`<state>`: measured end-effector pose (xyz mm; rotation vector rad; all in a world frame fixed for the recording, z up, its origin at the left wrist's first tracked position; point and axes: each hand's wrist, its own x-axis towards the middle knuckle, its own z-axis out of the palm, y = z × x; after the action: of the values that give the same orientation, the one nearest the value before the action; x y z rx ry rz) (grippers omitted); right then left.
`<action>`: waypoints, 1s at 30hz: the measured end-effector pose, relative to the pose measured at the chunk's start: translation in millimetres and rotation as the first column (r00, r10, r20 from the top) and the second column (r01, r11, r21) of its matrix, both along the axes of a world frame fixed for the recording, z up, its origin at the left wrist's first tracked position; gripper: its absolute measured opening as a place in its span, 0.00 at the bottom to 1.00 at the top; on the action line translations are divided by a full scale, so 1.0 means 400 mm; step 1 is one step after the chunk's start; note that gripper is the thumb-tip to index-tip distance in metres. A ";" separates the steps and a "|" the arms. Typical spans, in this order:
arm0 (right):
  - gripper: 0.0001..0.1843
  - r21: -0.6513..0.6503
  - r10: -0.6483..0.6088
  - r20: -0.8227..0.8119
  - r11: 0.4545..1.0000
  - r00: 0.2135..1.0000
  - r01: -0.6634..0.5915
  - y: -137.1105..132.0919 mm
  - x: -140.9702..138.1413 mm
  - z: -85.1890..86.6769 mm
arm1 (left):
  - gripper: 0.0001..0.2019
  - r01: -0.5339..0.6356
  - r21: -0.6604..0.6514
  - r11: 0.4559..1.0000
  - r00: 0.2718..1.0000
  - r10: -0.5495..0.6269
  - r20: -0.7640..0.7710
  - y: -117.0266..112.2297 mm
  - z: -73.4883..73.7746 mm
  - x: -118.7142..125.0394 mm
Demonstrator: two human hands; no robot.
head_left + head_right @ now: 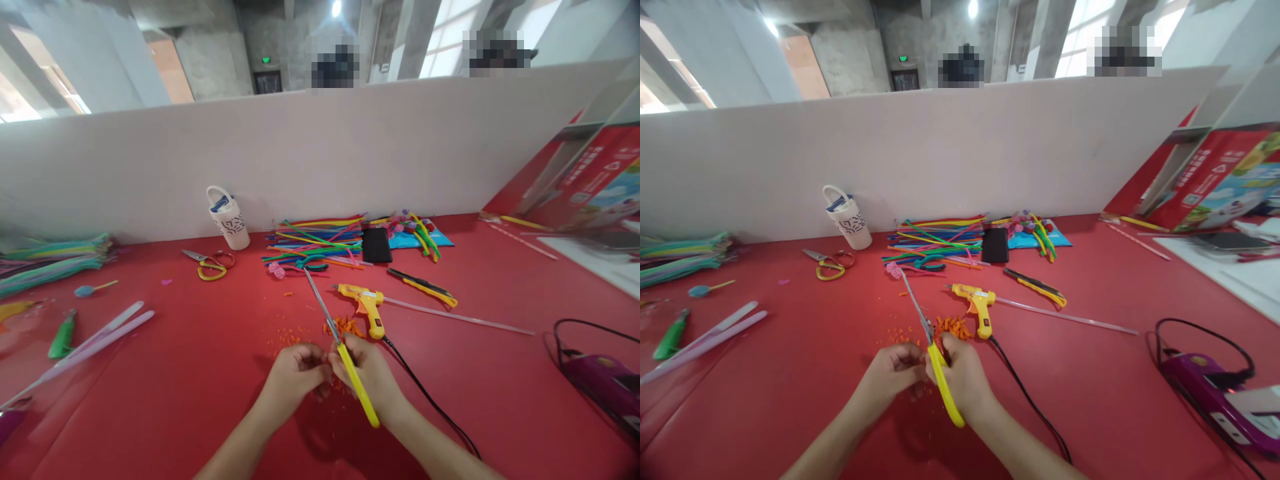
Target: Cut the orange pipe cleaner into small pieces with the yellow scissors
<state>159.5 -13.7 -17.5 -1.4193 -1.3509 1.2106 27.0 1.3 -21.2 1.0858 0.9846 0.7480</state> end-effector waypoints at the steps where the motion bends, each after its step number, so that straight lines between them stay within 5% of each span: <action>1: 0.08 0.009 -0.002 0.017 1.000 1.000 0.002 0.000 -0.001 0.000 | 0.01 -0.004 0.009 1.000 1.000 0.004 -0.012 0.000 -0.001 0.001; 5: 0.10 0.032 0.020 0.063 0.999 0.998 -0.022 -0.001 0.007 0.005 | 0.03 -0.020 0.006 1.000 1.000 0.020 0.017 0.002 0.004 -0.005; 8: 0.15 0.070 0.025 0.197 0.997 0.980 -0.040 -0.003 0.025 0.006 | 0.03 -0.134 -0.043 0.990 0.983 0.139 0.120 0.009 0.012 -0.018; 12: 0.15 0.130 0.030 0.605 0.982 0.796 -0.136 -0.010 0.043 0.004 | 0.05 -0.303 -0.155 0.940 0.900 0.336 0.279 0.024 0.021 -0.039; 15: 0.12 0.156 0.039 0.735 0.962 0.677 -0.224 -0.016 0.044 -0.003 | 0.05 -0.364 -0.160 0.918 0.863 0.397 0.312 0.033 0.024 -0.053; 23: 0.14 0.144 0.048 0.834 0.943 0.550 -0.301 -0.019 0.040 -0.025 | 0.03 -0.431 -0.122 0.894 0.808 0.443 0.388 0.039 0.033 -0.061; 30: 0.14 0.178 0.029 0.836 0.931 0.548 -0.320 -0.022 0.035 -0.027 | 0.03 -0.423 -0.118 0.899 0.804 0.432 0.409 0.035 0.033 -0.060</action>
<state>173.6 -22.5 -28.2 -1.7083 -2.2628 0.3206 3.0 15.5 -8.1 0.6330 0.8570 1.2850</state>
